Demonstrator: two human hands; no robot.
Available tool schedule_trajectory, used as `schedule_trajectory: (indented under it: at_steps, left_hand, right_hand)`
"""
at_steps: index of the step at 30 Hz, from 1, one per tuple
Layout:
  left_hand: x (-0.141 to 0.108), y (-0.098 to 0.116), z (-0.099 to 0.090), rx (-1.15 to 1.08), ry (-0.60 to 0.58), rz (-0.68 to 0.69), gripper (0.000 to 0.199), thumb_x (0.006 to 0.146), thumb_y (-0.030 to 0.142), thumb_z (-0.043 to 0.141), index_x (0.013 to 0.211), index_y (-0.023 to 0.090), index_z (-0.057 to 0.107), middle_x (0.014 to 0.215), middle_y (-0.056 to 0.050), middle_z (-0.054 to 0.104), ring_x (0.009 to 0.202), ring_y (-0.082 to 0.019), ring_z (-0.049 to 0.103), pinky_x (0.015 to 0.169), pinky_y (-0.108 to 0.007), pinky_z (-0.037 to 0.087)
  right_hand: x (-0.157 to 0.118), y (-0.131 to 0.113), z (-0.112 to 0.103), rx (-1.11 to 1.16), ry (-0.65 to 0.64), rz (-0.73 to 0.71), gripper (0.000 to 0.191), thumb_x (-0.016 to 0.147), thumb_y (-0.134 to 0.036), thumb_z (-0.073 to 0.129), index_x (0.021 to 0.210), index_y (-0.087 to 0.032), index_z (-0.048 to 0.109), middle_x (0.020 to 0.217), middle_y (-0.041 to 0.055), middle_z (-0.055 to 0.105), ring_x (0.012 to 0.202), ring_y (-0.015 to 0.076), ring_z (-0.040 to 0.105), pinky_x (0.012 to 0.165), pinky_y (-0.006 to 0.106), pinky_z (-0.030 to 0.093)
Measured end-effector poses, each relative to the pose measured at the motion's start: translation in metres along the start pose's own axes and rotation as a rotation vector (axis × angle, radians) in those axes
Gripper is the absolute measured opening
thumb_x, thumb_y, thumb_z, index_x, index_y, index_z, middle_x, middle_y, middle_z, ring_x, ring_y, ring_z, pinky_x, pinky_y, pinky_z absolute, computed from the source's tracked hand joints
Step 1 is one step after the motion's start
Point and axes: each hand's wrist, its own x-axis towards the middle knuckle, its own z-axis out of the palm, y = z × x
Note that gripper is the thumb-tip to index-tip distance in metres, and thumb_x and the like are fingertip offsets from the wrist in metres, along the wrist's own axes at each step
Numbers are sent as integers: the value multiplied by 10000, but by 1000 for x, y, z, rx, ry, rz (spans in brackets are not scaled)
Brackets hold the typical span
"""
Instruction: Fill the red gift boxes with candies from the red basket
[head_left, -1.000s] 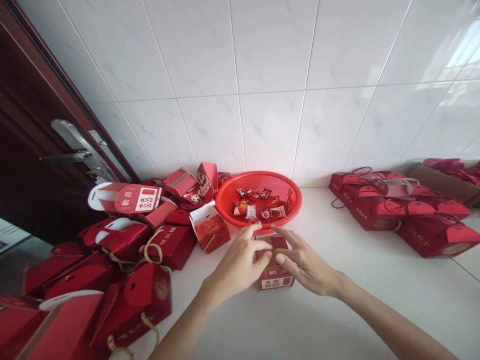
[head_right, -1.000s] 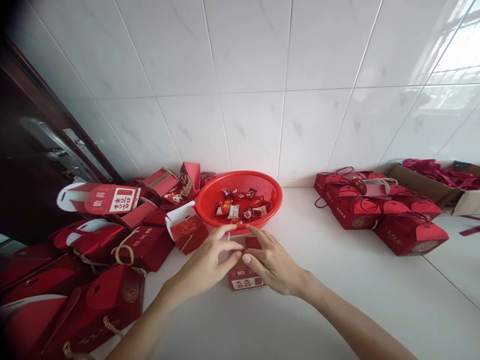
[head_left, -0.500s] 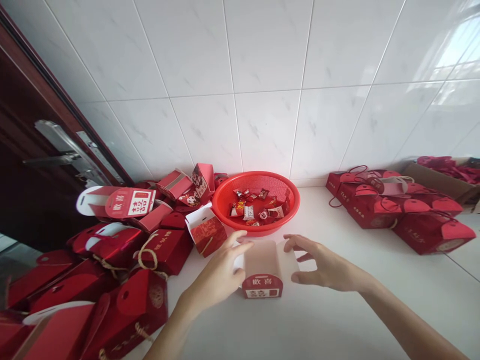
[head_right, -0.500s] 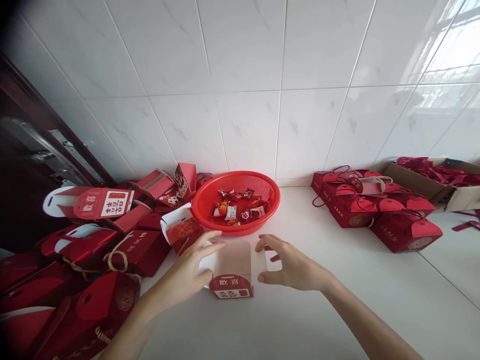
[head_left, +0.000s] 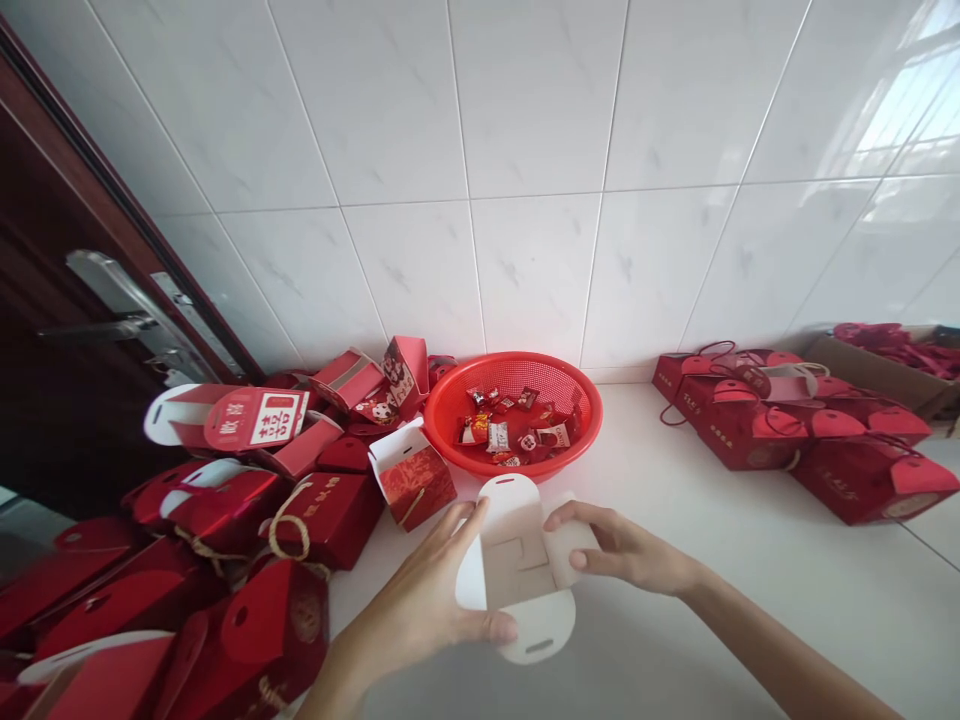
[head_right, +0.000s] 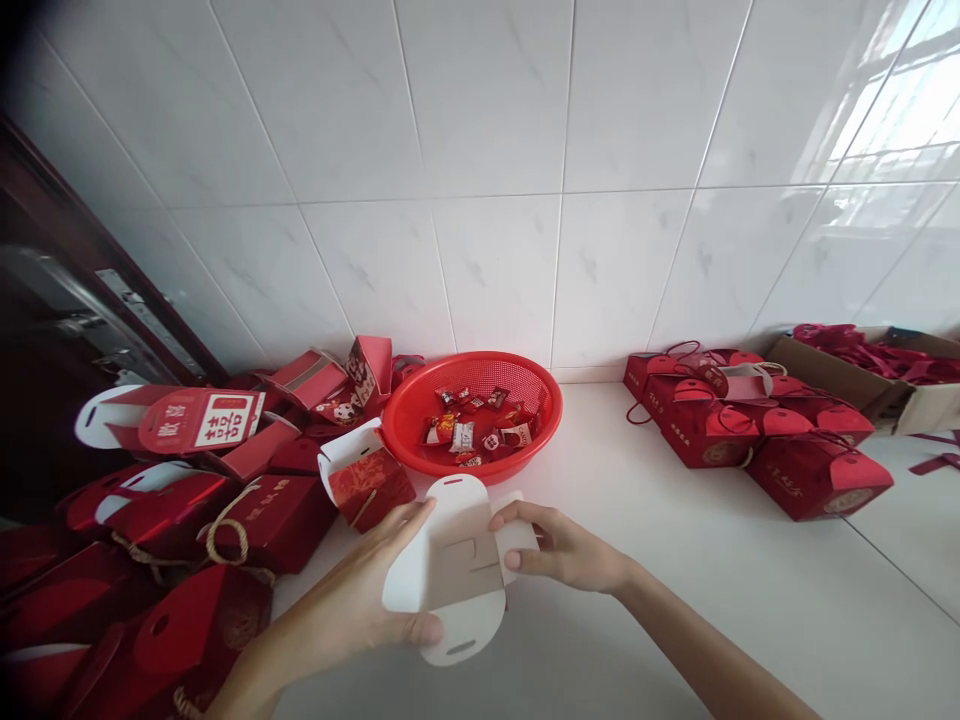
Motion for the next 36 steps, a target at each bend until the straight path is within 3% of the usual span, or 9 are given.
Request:
schedule_trajectory:
  at_steps: [7,12,17,19,22,24,27,31,36]
  left_hand:
    - [-3,7,-13,89,21,5,968,702,546,799,1544,407,342,1613,-66,353,1430,-385,404,1083,-470,457]
    - [1,23,-41,118,163,51,549,886,557,608,1388,334,588,1500,-50,528,1363,-299,510,1106,-429,452]
    - [54,28,-71,60,338,104,389,934,448,539,1210,229,705,1255,-71,717,1153,-249,664,1020,-371,517]
    - [89,23,-80,40,295,76,370,924,355,543,1218,194,697,1232,-83,730,1104,-236,691,982,-345,532]
    - [143,17,-85,137,85,16,350,876,265,597,1200,183,702,1234,-87,730,1127,-238,684,966,-312,523]
    - [173,16,-79,242,-88,49,404,824,296,670,1219,212,690,1302,-81,696,1178,-264,656,983,-321,503]
    - [208,18,-57,337,-274,177,708,717,442,777,1372,269,571,1447,-85,580,1287,-312,568,1011,-358,481]
    - [239,21,-21,501,-351,323,702,616,403,838,1275,284,627,1447,-100,520,1298,-349,526,987,-396,490]
    - [258,17,-17,635,-319,152,352,639,347,811,957,220,731,1174,-105,667,1009,-324,672,818,-376,541]
  right_hand:
    - [7,-40,-27,-404,19,-147,402,895,-473,657,1247,-279,656,1321,71,631,1251,248,543,1042,411,452]
    - [24,-77,-51,-406,163,-281,305,916,-444,635,1110,-223,713,1148,77,722,1032,219,684,950,386,540]
    - [69,-65,-78,-401,394,-282,254,905,-416,632,1005,-199,719,1026,66,748,929,214,709,845,358,570]
    - [89,-52,-88,-541,576,-205,144,882,-306,639,934,-195,715,970,57,753,901,209,704,852,356,556]
    - [115,-34,-99,-665,697,-64,84,855,-207,631,897,-187,702,955,59,752,914,212,699,836,339,544]
    - [125,-27,-103,-642,758,-21,113,854,-194,626,943,-189,696,1007,66,748,940,209,696,835,331,543]
    - [132,-25,-105,-595,836,-3,158,866,-203,617,1005,-189,690,1037,77,742,966,204,693,847,330,544]
    - [130,-28,-106,-581,886,12,197,864,-213,616,1041,-167,688,1057,105,731,984,222,694,861,354,545]
    - [128,-28,-108,-571,881,34,225,857,-222,616,1068,-200,694,1124,84,716,1049,228,678,891,354,534]
